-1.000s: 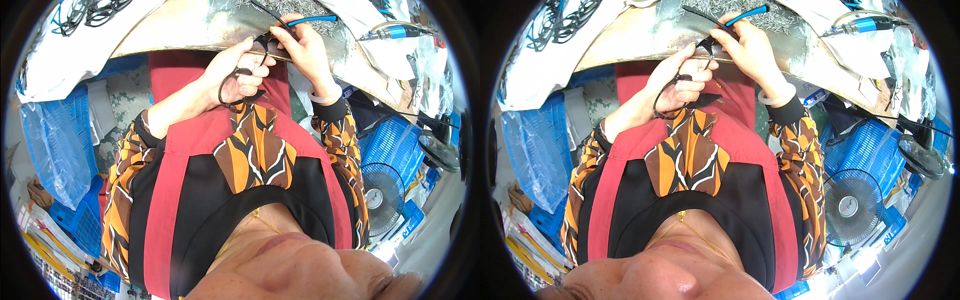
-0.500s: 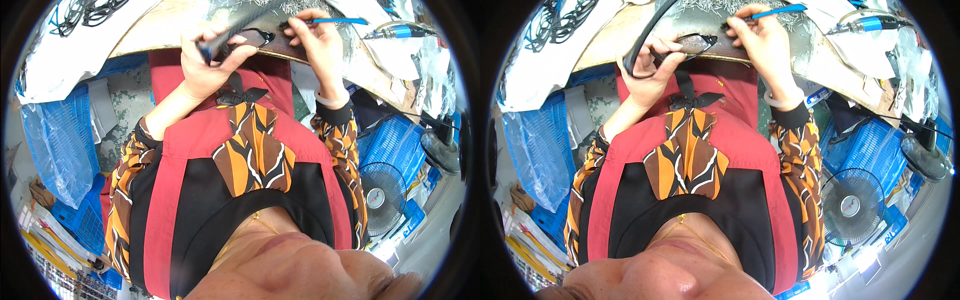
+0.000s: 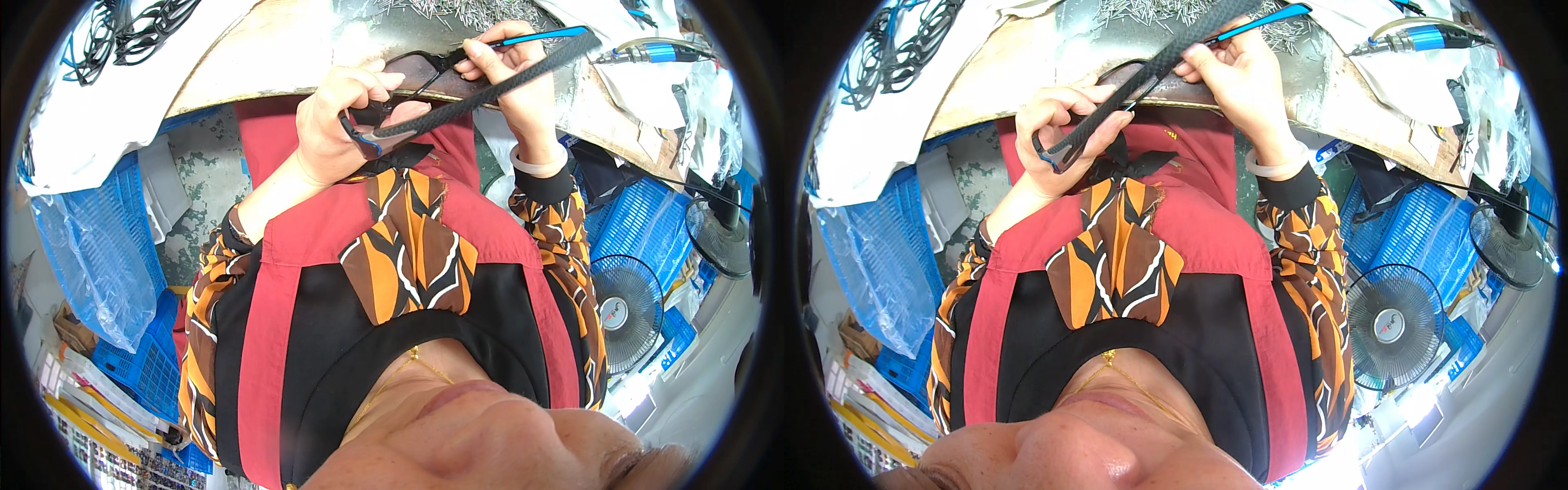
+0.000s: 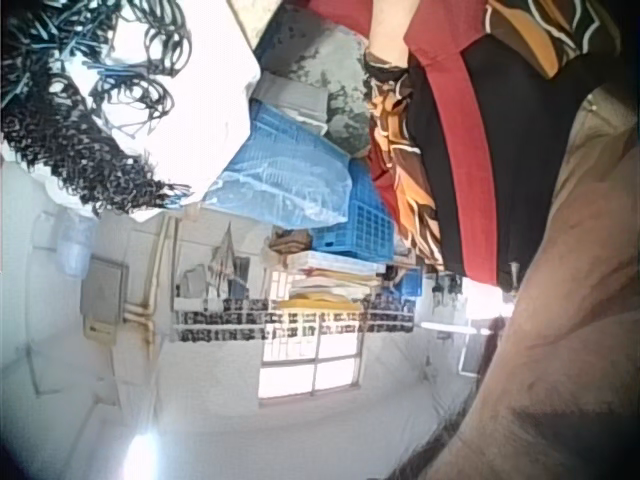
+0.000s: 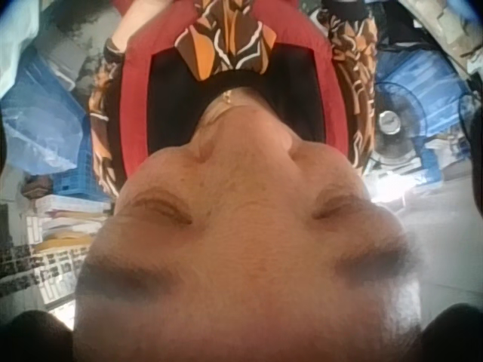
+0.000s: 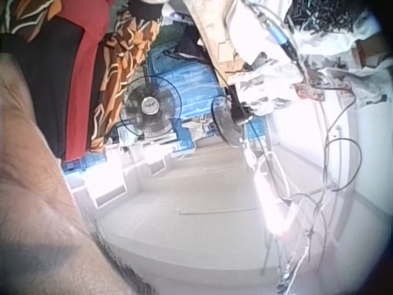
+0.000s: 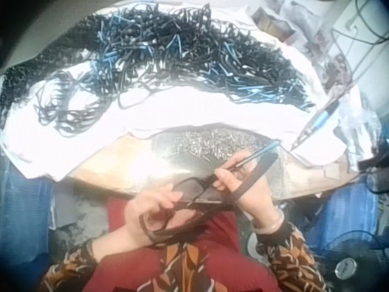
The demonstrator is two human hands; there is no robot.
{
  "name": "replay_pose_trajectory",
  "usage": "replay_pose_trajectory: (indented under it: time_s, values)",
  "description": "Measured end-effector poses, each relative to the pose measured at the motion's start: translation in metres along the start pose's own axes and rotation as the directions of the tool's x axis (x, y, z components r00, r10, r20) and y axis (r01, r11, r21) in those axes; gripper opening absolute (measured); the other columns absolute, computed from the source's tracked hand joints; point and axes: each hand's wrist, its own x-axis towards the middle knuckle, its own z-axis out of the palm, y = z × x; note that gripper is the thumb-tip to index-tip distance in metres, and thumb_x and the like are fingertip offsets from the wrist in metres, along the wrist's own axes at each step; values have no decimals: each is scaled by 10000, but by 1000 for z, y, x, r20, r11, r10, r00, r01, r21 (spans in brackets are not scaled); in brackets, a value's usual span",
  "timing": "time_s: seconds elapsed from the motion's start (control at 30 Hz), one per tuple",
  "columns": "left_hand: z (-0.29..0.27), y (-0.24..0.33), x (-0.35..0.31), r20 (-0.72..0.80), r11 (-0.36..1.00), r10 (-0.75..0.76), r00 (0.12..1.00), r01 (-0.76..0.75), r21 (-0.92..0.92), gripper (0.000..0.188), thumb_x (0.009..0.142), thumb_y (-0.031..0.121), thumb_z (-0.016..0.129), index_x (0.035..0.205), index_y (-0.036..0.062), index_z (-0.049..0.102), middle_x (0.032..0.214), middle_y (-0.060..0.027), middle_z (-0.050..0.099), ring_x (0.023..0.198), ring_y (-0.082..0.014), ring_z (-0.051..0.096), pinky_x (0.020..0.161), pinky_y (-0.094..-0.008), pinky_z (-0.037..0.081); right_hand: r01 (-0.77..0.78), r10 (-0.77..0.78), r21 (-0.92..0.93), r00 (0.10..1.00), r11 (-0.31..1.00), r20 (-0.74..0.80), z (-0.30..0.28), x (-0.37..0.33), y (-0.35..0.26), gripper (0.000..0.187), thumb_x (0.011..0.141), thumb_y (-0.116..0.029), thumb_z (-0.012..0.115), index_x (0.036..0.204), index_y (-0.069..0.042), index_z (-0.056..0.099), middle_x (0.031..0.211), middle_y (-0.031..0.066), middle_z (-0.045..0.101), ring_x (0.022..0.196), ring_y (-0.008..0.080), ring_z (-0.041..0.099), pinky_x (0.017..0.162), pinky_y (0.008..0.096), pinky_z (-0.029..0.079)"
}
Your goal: The person repeatedly picks up black cables and blue zip ties from a pile on a table. They insert the zip tie through the cable and use a handheld tool to tighten it, then place the finished item back on the table.
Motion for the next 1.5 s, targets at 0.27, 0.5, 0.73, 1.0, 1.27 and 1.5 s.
replay_pose_trajectory:
  time_s: [0.27,0.5,0.73,1.0,1.27,1.5]
  values:
    - [2,-8,-9,-64,993,98,993,-101,-60,547,708,85,922,999,52,460,870,-95,648,869,-263,752,855,-429,605,-117,132,-267,990,957,39,3,33,-27,153,933,-76,682,1013,-33,558,759,34,643,658,97,641,590,235,519]
    - [1,-6,-18,-55,995,-101,993,101,7,596,735,-6,884,1046,60,379,881,-103,637,961,-262,725,897,-417,573,-118,139,-314,989,942,45,9,28,-43,214,923,-49,669,1117,-16,584,863,43,665,711,106,641,640,257,532]
    - [-33,-3,36,-182,728,-460,869,251,-638,243,979,160,661,1087,65,465,888,-72,617,909,-222,664,890,-401,532,403,-598,-522,751,751,-280,-76,9,-59,446,884,-16,707,1290,-11,523,1048,86,662,826,134,650,708,260,537]
    - [-35,-24,105,356,-176,-542,761,312,-934,454,1027,496,483,1136,72,605,690,20,446,584,-145,455,615,-267,428,181,-560,-561,532,808,-635,-225,79,-6,445,874,-59,737,1261,13,527,960,125,660,777,199,667,676,297,554]
    - [-41,-14,71,553,-408,-529,643,379,-831,461,1030,330,569,1380,49,464,1113,-89,479,860,-124,444,702,-237,431,592,-259,392,728,704,-635,-79,31,-45,169,957,-82,615,1104,-62,533,814,44,537,656,129,483,583,264,445]
    - [-2,33,33,857,-326,-505,102,897,-299,331,1052,383,513,1155,74,570,864,-55,657,561,-82,570,444,-156,418,573,-201,704,815,419,-543,-8,51,-38,217,960,-112,638,1151,-111,536,804,-5,544,623,82,519,531,220,414]
